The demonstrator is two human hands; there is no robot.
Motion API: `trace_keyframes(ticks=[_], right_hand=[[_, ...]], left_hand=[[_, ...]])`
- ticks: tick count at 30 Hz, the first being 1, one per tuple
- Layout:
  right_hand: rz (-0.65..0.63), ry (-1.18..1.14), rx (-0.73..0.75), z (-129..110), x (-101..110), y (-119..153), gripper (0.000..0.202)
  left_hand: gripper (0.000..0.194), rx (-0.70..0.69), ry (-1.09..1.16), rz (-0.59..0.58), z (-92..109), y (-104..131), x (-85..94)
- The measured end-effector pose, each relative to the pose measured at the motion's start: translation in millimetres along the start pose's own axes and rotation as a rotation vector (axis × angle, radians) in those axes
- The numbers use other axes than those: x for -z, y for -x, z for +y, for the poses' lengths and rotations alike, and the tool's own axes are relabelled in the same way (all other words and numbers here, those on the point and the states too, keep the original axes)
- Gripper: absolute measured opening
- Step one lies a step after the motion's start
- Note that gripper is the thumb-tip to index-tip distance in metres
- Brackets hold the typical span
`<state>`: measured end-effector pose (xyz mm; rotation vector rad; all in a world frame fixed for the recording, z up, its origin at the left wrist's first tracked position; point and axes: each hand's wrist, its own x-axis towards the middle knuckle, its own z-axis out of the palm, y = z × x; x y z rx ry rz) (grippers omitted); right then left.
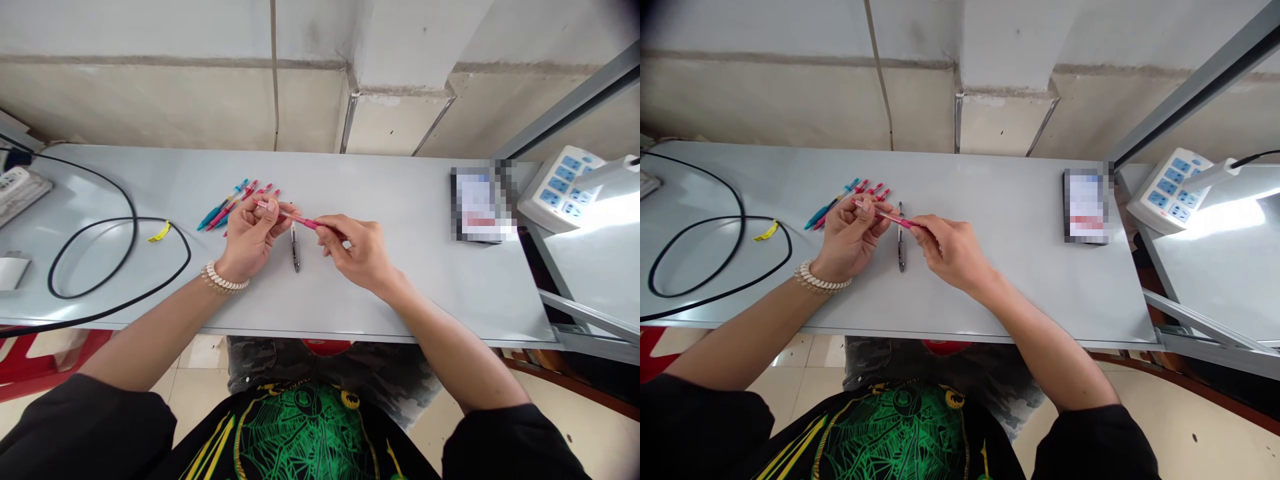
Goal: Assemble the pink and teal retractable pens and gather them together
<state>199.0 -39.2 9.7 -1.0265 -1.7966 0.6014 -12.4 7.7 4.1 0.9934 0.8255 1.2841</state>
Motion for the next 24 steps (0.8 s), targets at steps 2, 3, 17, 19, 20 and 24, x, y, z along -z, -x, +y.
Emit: trace_keyframes(ticks=[2,3,17,19,20,24], right_hand=[[-0.058,-0.068,-0.124,-4,2,-1,0.041],[-0.091,-0.111,-0.193,-6,3,-2,0.046],[-0.302,-0.486,-0.474,-9,-6,-3,0.049],[-0.317,-0.525,-0.485,-9,-5,-4,0.047],[-0.324,-0.539,-0.492,-9,-5,-5,0.046],[-0.365,-0.596,-0.524,-8,-9,-4,0.049]], left_hand=[[0.036,-0.015,0.003,-0.030,0,0,-0.3],[0.036,-0.020,0.005,-0.040,0,0,-0.4],[0.037,-0.045,-0.017,-0.054,-1,-3,5.4],[0.038,-0.043,-0.023,-0.062,-1,-3,6.5],[0.038,-0.041,-0.022,-0.067,-1,-3,7.1],[0.036,-0.027,-0.019,-0.084,-2,-4,8.5]])
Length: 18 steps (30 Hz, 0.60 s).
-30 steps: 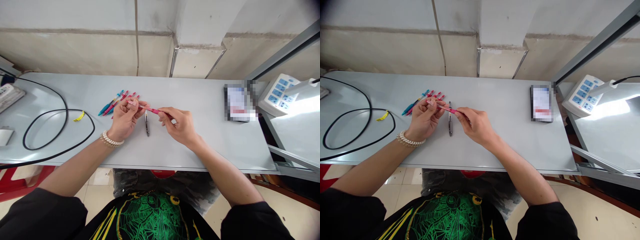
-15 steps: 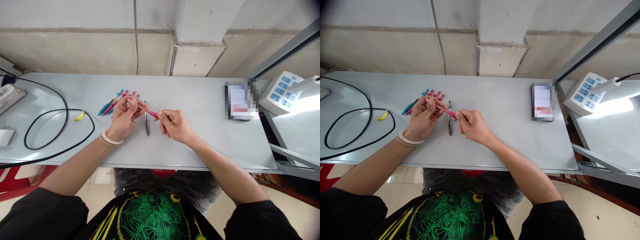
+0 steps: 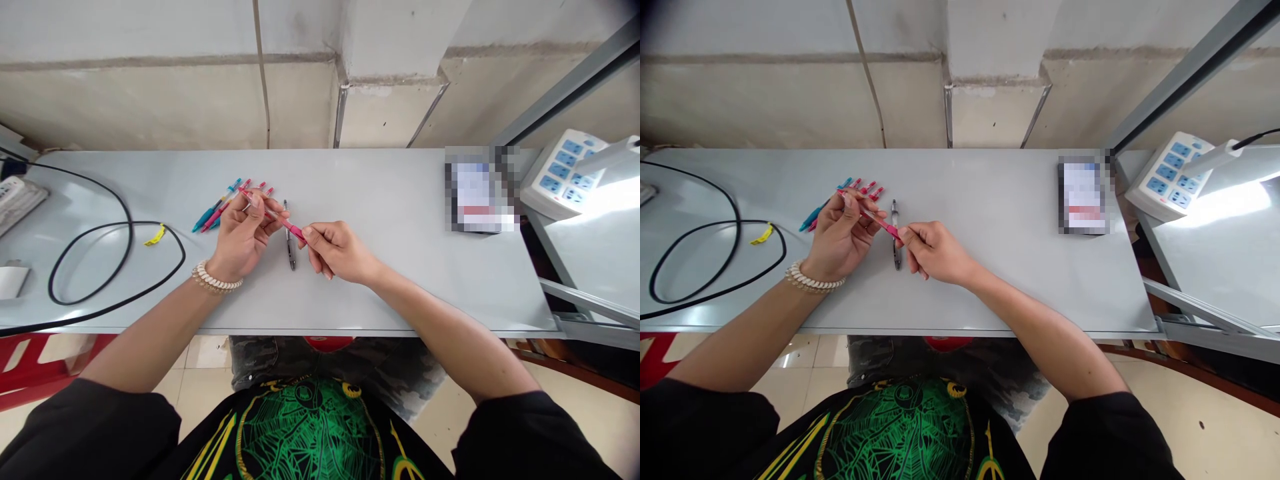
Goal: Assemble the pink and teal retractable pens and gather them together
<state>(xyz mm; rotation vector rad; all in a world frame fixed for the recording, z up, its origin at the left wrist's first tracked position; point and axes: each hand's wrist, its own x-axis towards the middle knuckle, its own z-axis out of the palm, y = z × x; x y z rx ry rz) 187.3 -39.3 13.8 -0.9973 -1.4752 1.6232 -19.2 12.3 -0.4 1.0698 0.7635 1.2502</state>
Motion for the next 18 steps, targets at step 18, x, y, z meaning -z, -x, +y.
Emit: trace_keyframes(ticks=[18], right_hand=[[0.307,0.455,0.382,9,5,0,0.047]], left_hand=[[0.041,0.072,0.239,0.250,55,-7,11.9]])
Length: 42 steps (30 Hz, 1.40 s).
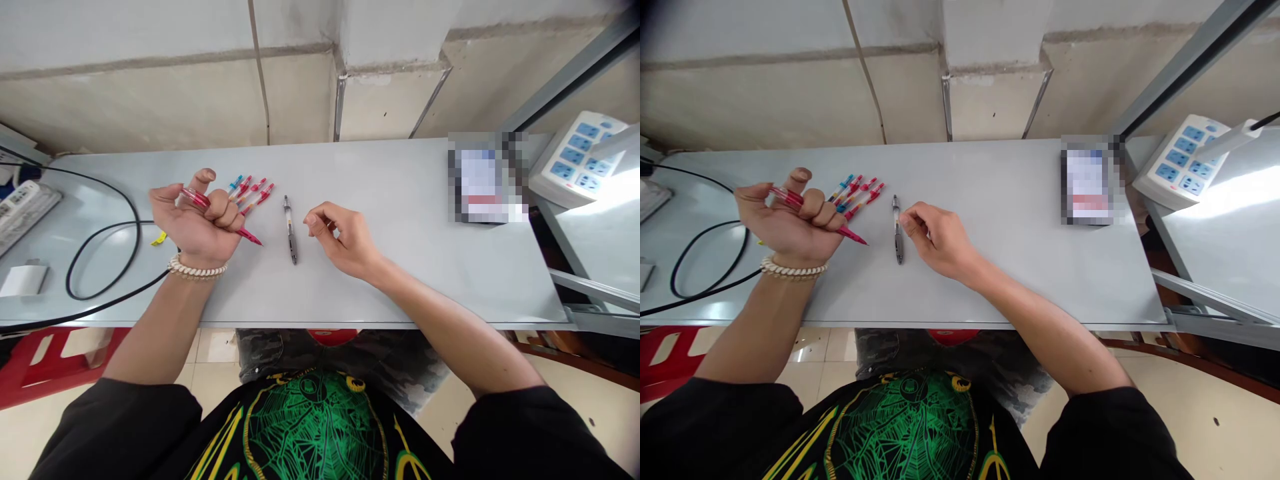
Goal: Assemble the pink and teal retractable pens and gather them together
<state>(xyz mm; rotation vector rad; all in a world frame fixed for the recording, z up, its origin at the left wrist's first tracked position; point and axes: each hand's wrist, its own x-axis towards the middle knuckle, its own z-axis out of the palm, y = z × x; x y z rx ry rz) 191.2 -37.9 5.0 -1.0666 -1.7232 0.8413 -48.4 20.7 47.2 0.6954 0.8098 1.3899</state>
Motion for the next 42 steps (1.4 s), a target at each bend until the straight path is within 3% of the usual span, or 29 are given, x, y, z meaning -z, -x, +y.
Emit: trace_keyframes(ticks=[4,7,10,14,17,20,22,25,27,30,32,36,40,42], right_hand=[[-0.011,0.071,0.095,3,-1,1,0.038],[-0.073,0.171,0.136,3,-3,3,0.032],[-0.233,0.351,0.145,3,-7,5,0.037],[-0.451,0.568,0.128,-2,-14,4,0.038],[-0.478,0.679,0.037,-7,-11,1,0.028],[-0.419,0.693,-0.073,-5,-3,-2,0.020],[-0.311,0.616,-0.116,1,3,-2,0.020],[-0.093,0.398,-0.098,11,6,-2,0.015],[-0.014,0.226,-0.057,14,4,-2,0.017],[-0.015,0.029,-0.036,9,1,-3,0.021],[-0.014,-0.029,-0.061,5,1,-4,0.022],[-0.022,-0.062,-0.139,0,6,-6,0.023],[-0.089,-0.061,-0.208,-3,7,-5,0.046],[-0.065,-0.007,-0.164,-1,4,-3,0.052]], left_hand=[[0.038,-0.068,-0.044,-0.002,-2,1,-1.8],[0.035,-0.328,-0.200,-0.116,-13,0,2.8],[0.036,-0.565,-0.516,-0.179,-28,0,12.5],[0.038,-0.540,-1.133,-0.218,-46,-7,27.3],[0.032,-0.523,-1.293,-0.273,-52,-14,35.6],[0.030,-0.529,-1.255,-0.255,-54,-20,39.2],[0.032,-0.547,-1.221,-0.214,-54,-20,38.0],[0.034,-0.570,-1.113,-0.140,-54,-16,30.0],[0.040,-0.465,-0.924,-0.136,-53,-11,22.1],[0.049,-0.102,-0.574,-0.254,-50,-3,11.2],[0.049,0.033,-0.440,-0.313,-48,2,6.7],[0.035,-0.018,-0.353,-0.325,-48,6,3.3],[0.028,-0.064,-0.342,-0.295,-54,8,0.4],[0.029,-0.070,-0.335,-0.254,-57,11,-2.2]])
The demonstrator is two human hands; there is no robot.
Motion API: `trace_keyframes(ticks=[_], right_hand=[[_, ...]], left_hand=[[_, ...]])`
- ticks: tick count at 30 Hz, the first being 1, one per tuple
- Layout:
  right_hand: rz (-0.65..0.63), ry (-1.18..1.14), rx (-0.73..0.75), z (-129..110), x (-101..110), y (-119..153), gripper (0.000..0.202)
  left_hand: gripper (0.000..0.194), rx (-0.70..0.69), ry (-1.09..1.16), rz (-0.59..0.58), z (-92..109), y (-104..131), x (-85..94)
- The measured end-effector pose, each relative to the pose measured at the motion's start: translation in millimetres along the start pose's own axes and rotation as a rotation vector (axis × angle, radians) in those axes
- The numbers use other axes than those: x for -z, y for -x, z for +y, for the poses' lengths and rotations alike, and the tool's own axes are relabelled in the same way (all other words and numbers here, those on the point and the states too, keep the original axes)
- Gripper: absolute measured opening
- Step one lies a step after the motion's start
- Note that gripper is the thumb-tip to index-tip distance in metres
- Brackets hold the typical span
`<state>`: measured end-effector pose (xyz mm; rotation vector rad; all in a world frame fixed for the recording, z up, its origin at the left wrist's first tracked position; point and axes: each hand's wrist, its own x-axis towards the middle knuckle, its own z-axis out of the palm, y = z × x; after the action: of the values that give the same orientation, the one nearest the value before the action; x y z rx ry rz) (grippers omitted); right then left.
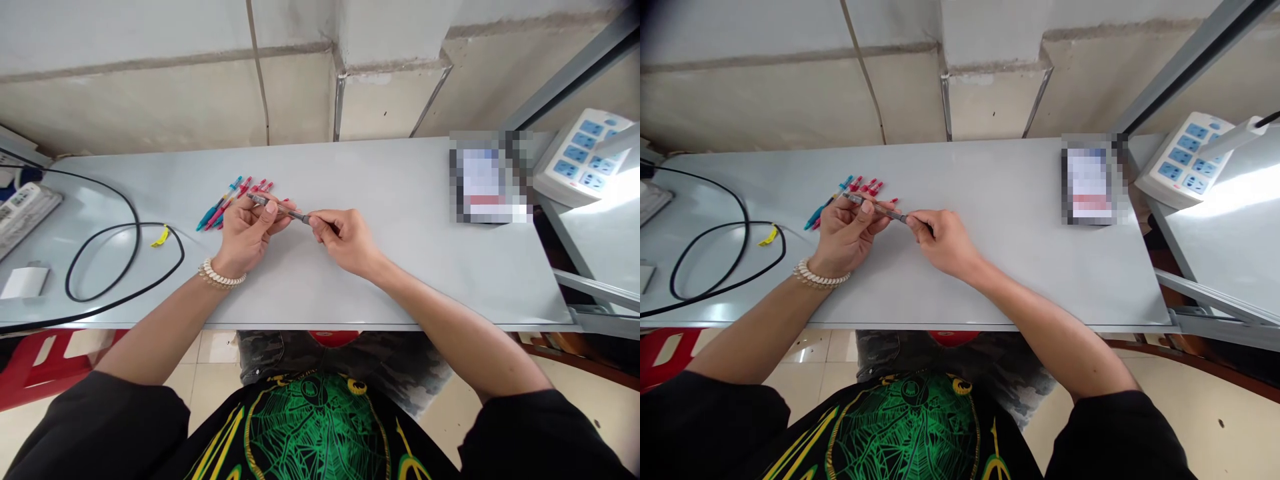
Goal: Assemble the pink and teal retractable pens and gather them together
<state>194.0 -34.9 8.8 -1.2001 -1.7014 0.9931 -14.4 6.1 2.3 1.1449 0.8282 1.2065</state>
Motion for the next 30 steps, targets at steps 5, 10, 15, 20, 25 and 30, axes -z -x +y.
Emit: trace_keyframes(ticks=[5,10,15,20,25,30], right_hand=[[0.181,0.138,0.276,14,-5,0,0.037],[0.296,0.078,0.358,12,-5,0,0.021],[0.268,-0.021,0.160,2,-3,2,0.023],[0.247,-0.159,0.075,4,-3,1,0.028],[0.267,-0.152,0.112,4,-3,1,0.019],[0.256,-0.126,0.075,2,-1,1,0.018]], left_hand=[[0.038,0.028,0.028,0.085,-3,4,-7.6],[0.046,0.072,0.056,0.099,-4,4,-6.5],[0.044,0.065,0.063,0.085,-4,3,-5.0],[0.042,0.055,0.080,0.078,-4,2,-6.0],[0.041,0.055,0.098,0.082,-4,3,-6.9],[0.042,0.061,0.088,0.061,-5,3,-5.9]])
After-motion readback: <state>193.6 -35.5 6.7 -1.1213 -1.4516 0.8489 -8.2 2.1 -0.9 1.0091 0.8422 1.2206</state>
